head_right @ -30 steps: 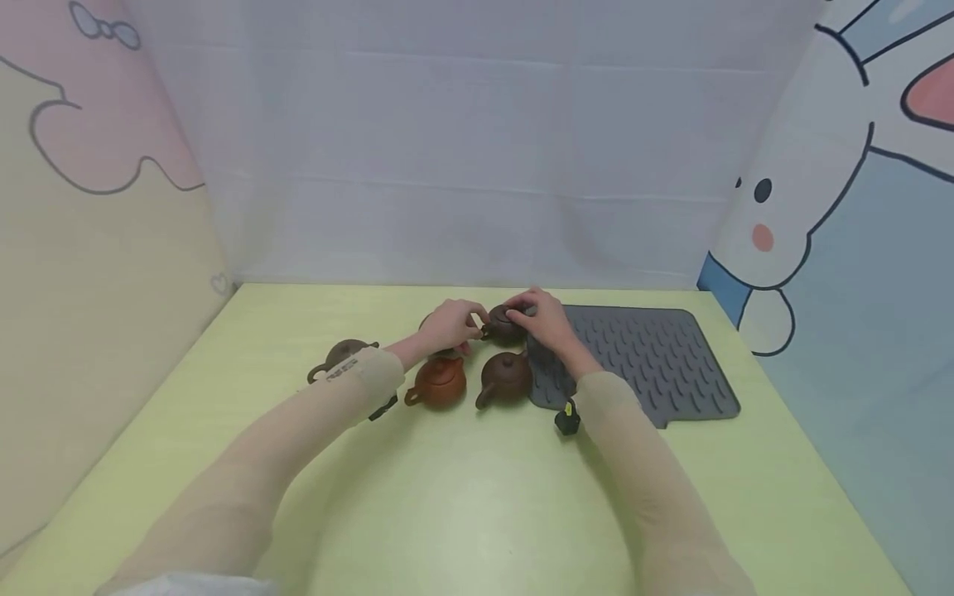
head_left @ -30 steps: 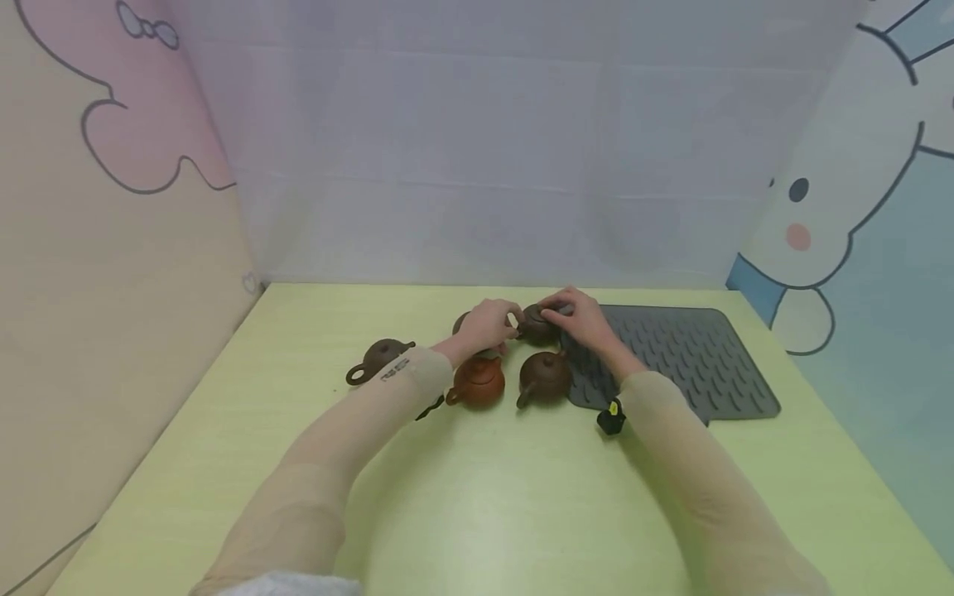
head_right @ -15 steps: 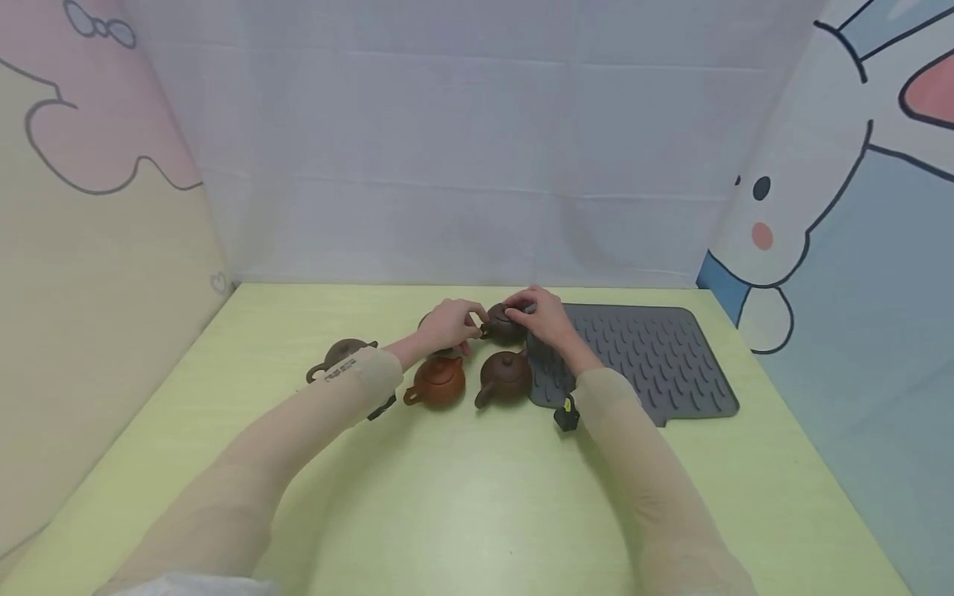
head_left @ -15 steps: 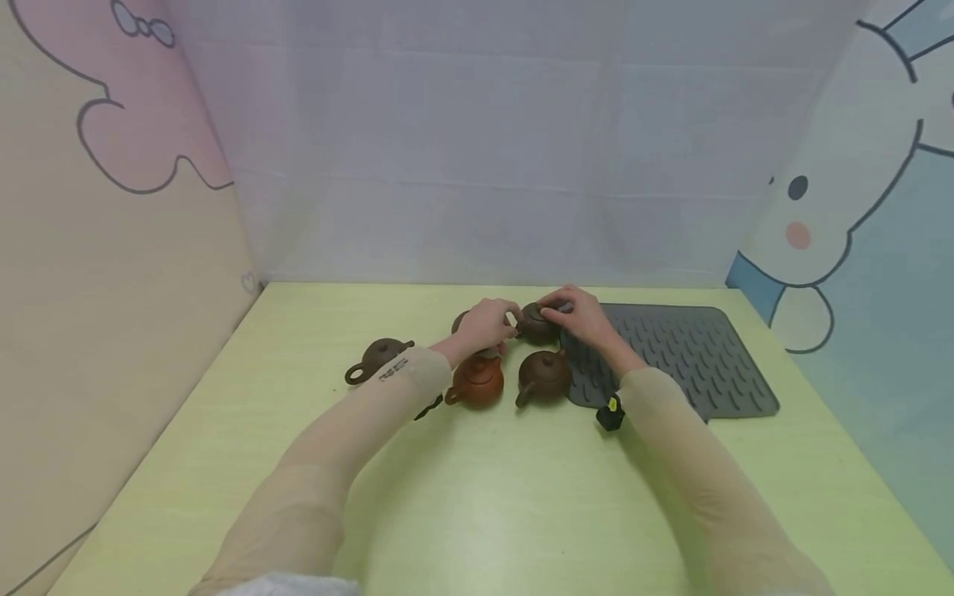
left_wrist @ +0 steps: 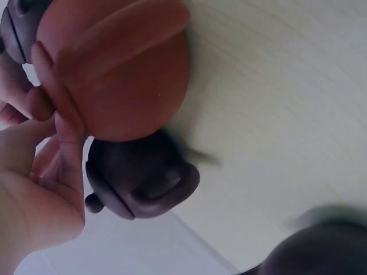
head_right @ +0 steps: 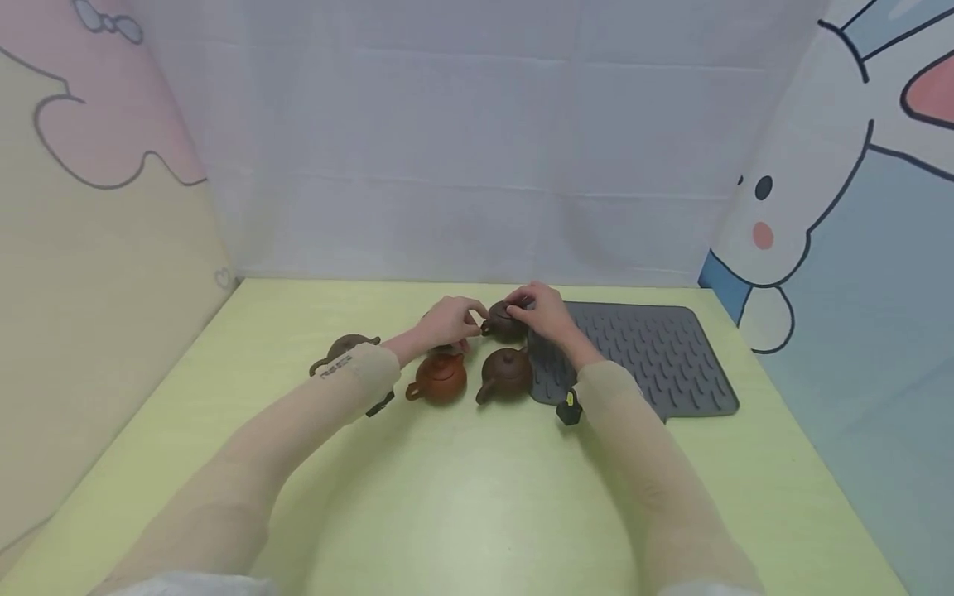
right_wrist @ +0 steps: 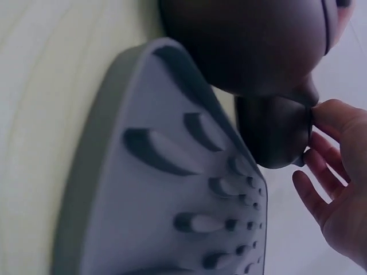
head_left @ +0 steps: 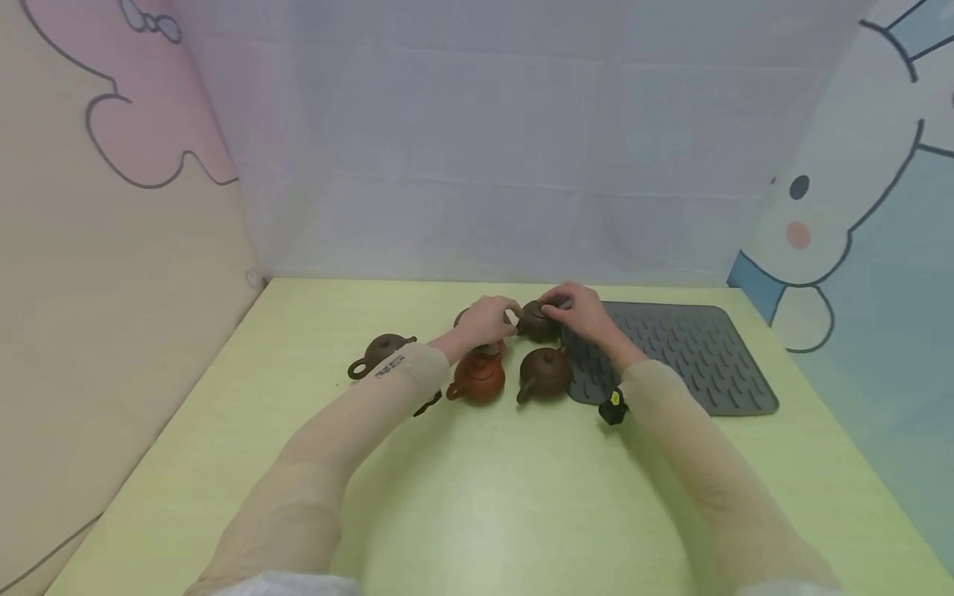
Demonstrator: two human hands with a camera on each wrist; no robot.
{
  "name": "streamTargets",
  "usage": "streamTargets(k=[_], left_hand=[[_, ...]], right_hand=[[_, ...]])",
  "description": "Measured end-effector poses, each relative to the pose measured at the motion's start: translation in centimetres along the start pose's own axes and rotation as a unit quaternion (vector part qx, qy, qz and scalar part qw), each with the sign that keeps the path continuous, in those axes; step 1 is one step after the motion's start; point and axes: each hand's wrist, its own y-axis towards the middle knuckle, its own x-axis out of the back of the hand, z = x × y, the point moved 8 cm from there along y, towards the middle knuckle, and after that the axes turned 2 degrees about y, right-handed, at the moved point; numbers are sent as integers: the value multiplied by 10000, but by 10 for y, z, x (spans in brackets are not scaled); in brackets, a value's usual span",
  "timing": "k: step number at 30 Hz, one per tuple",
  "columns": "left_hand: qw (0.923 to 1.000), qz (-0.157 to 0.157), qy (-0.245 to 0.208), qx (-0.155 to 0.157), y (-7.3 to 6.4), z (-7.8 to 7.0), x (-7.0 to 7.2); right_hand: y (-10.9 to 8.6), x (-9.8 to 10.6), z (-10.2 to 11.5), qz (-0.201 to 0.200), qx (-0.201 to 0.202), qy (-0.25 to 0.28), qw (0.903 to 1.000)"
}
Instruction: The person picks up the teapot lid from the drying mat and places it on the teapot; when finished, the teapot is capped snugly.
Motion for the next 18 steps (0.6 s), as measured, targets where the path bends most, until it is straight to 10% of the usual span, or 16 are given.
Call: streamTargets(k=[11,18], left_hand=[[9923,-226,843,-883,-43,-3,46],[9627,-532,2262,-1387,-101,12,89]], right_hand=[[1,21,20,497,205,-679,9962],[-21,53,26,270,520,-1032,9929]])
